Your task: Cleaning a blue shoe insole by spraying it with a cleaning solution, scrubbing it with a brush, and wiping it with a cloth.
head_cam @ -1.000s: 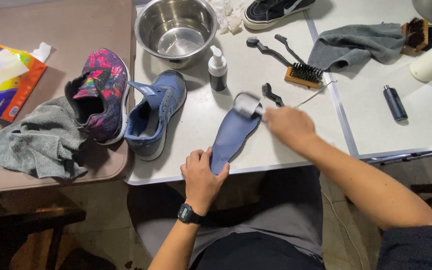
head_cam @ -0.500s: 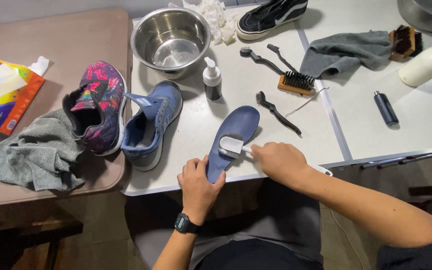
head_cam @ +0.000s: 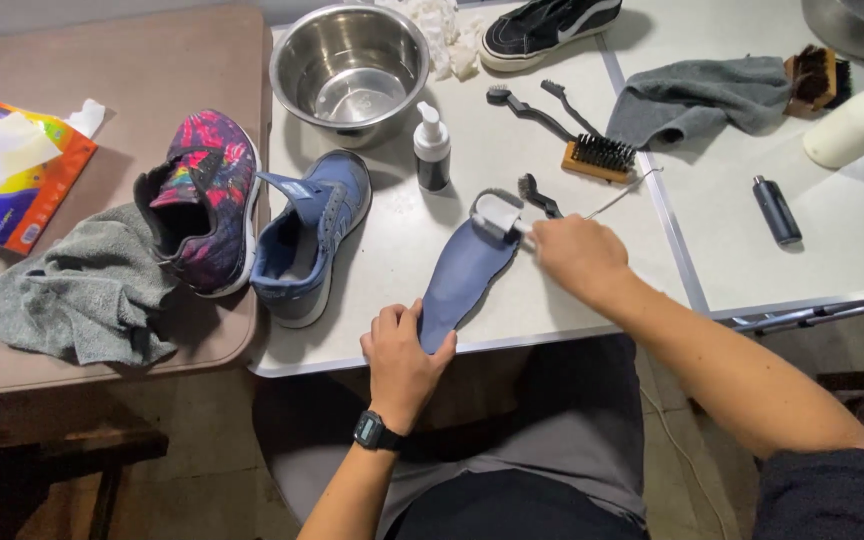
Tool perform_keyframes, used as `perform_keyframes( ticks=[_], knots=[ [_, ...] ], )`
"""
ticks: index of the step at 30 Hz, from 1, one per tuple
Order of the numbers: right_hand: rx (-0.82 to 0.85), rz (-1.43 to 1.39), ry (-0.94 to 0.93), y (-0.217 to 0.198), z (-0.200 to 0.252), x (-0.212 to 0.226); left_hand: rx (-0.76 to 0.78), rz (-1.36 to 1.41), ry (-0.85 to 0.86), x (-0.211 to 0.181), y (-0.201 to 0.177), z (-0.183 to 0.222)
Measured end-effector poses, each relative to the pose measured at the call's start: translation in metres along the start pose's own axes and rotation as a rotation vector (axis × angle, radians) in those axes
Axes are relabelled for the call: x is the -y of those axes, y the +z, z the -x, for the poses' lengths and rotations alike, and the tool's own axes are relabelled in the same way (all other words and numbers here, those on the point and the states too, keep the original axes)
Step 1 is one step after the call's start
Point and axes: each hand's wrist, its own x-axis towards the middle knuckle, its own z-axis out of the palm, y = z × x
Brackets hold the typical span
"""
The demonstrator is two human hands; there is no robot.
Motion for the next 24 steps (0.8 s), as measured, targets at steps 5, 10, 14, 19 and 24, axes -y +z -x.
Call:
perform_keyframes(
  ticks=[5, 10, 14, 19, 24],
  knots=[
    [0.227, -0.135, -0.102, -0.019, 0.056, 0.056, -0.026, -0.007, 0.009, 0.0, 0.002, -0.003],
    [0.003, -0.014, 0.045, -0.004, 0.023, 0.013, -0.008, -0.005, 0.007, -0.002, -0.001, 0.001],
    [0.286, -0.113, -0.081, -0.021, 0.059, 0.052, -0.021, -0.021, 0.012, -0.001, 0.0, 0.001],
    [0.135, -0.052, 0.107, -0.018, 0.035, 0.014, -0.005, -0.036, 0.018, 0.002, -0.003, 0.005],
    [0.26, -0.145, -0.053, -0.021, 0.078, 0.055, 0.02, -0.031, 0.05, 0.004, -0.007, -0.005]
  ],
)
